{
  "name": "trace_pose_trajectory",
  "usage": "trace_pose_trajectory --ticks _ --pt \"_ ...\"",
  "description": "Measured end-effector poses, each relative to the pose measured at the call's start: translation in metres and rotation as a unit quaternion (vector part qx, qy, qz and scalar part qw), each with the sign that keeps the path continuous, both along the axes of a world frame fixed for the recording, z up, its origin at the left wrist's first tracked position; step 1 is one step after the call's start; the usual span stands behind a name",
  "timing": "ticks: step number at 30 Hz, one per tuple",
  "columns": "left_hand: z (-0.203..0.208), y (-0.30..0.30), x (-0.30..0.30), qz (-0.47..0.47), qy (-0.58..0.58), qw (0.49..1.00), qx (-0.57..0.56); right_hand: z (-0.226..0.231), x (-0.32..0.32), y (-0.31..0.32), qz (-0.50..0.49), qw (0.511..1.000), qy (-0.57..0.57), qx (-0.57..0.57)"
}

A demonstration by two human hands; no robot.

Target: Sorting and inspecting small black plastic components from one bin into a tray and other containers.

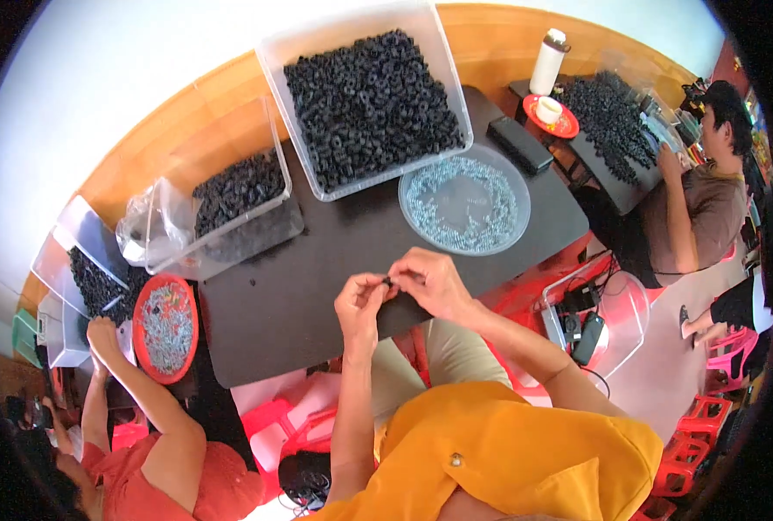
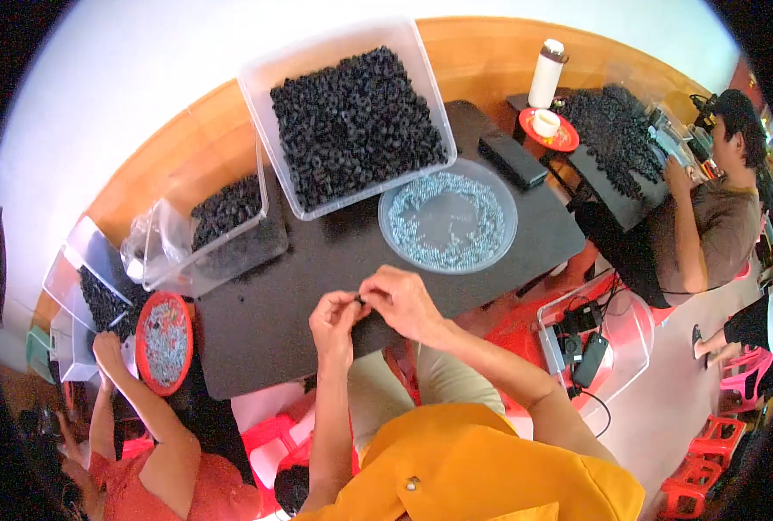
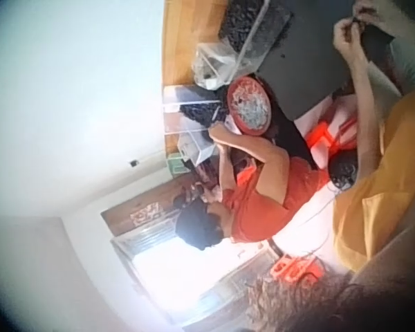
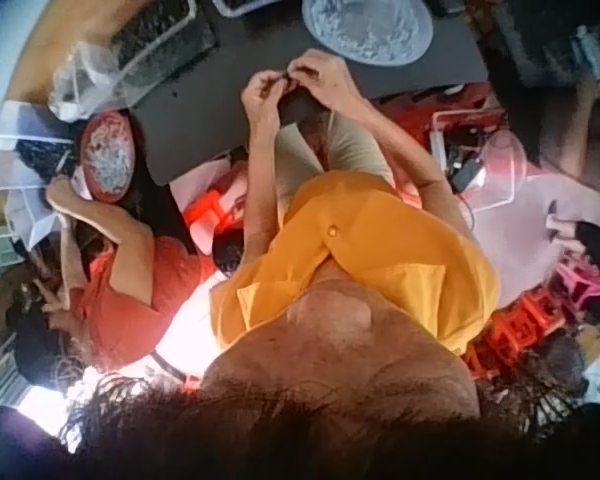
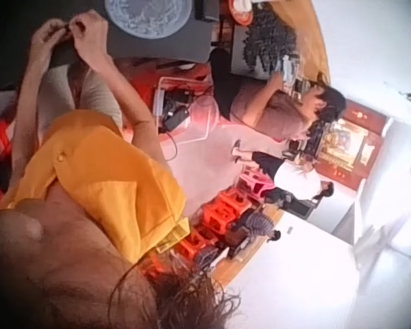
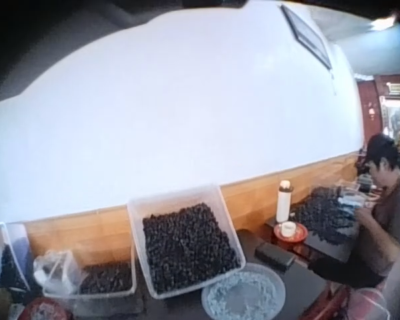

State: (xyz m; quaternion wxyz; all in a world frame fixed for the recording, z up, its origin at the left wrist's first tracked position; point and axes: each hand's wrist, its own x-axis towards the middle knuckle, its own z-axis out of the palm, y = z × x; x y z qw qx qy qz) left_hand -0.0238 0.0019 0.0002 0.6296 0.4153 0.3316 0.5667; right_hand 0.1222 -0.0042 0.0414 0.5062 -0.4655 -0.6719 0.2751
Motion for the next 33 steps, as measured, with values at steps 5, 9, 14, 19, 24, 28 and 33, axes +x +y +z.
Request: trace_pose_trajectory --ticks 5,9,14,19,24,28,33 --pt "-0.001 -0.003 -0.002 -0.015 0.000 1.000 0.011 0.012 0.002 -0.005 0.008 0.989 0.079 -0.126" --pt "0.003 -0.003 -0.001 -0.012 0.008 1.000 0.018 0.011 0.002 -0.005 0.007 0.984 0.101 -0.147" --pt "0.000 -0.001 -0.003 -0.003 -0.012 1.000 -0.014 0.008 -0.003 -0.006 0.000 0.996 -0.055 0.070" --pt "0.000 -0.001 -0.005 0.003 -0.044 0.998 -0.036 0.019 -0.001 -0.001 0.006 0.996 -0.045 0.073" --pt "0.004 -0.002 -0.005 -0.009 -0.072 0.997 -0.038 0.045 0.027 0.080 -0.114 0.955 -0.205 0.183" --pt "0.002 -0.003 -0.006 -0.013 -0.057 0.998 -0.037 0.069 0.026 0.159 -0.177 0.927 -0.277 0.179" --pt "0.007 -0.004 -0.006 -0.014 -0.029 0.999 -0.039 0.069 0.011 0.235 -0.210 0.882 -0.392 0.155"
